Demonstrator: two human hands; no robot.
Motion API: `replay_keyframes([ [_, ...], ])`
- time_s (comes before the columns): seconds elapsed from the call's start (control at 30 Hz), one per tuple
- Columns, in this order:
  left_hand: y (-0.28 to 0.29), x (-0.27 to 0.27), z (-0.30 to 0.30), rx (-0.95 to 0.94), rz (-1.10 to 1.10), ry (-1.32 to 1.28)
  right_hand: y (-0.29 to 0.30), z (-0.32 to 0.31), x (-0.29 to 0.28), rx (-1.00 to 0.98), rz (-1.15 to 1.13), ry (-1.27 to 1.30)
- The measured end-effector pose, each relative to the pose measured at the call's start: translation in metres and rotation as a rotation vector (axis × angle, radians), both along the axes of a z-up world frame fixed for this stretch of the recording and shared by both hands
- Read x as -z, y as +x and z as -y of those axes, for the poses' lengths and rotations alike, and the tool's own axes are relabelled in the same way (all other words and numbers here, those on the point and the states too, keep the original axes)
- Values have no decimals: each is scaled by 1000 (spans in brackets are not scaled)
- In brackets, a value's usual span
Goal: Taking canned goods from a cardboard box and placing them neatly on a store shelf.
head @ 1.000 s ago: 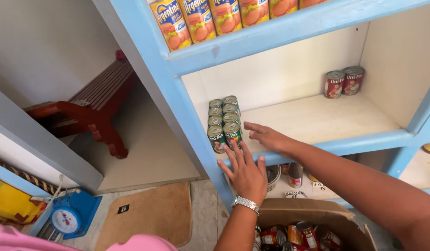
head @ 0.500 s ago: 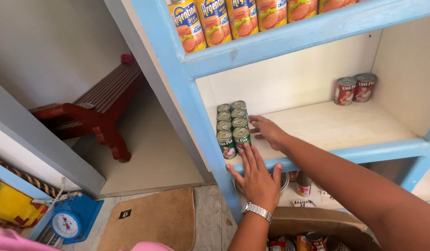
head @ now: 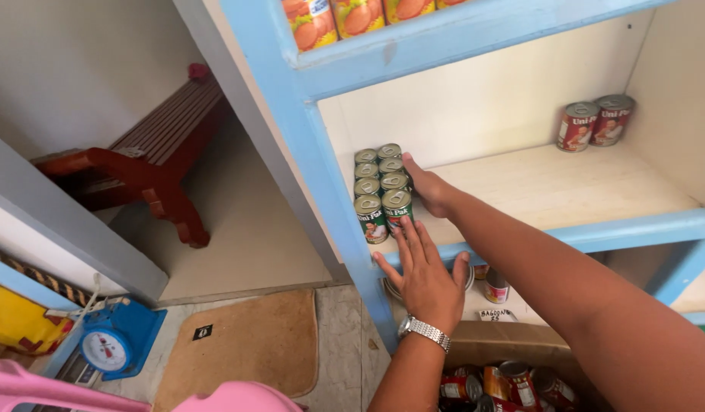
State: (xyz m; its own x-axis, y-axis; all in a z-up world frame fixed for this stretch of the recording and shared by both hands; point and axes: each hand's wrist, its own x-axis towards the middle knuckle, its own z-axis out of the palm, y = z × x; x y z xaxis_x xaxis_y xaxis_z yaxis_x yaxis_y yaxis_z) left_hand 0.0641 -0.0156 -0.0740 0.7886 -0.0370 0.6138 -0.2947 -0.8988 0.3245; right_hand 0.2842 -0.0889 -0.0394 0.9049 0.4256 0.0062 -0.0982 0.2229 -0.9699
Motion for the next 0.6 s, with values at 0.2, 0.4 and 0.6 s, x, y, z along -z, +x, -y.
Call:
replay_keyframes([
  [0.2, -4, -2, -3, 1, 2, 32, -13, 10, -1, 65, 44, -132],
  [0.4, -4, -3, -9, 6, -4, 57, -54, 26, 9, 298, 192, -421],
  [0.6, -10, -7, -9, 2, -99, 87, -158, 66, -12, 102, 761, -992],
])
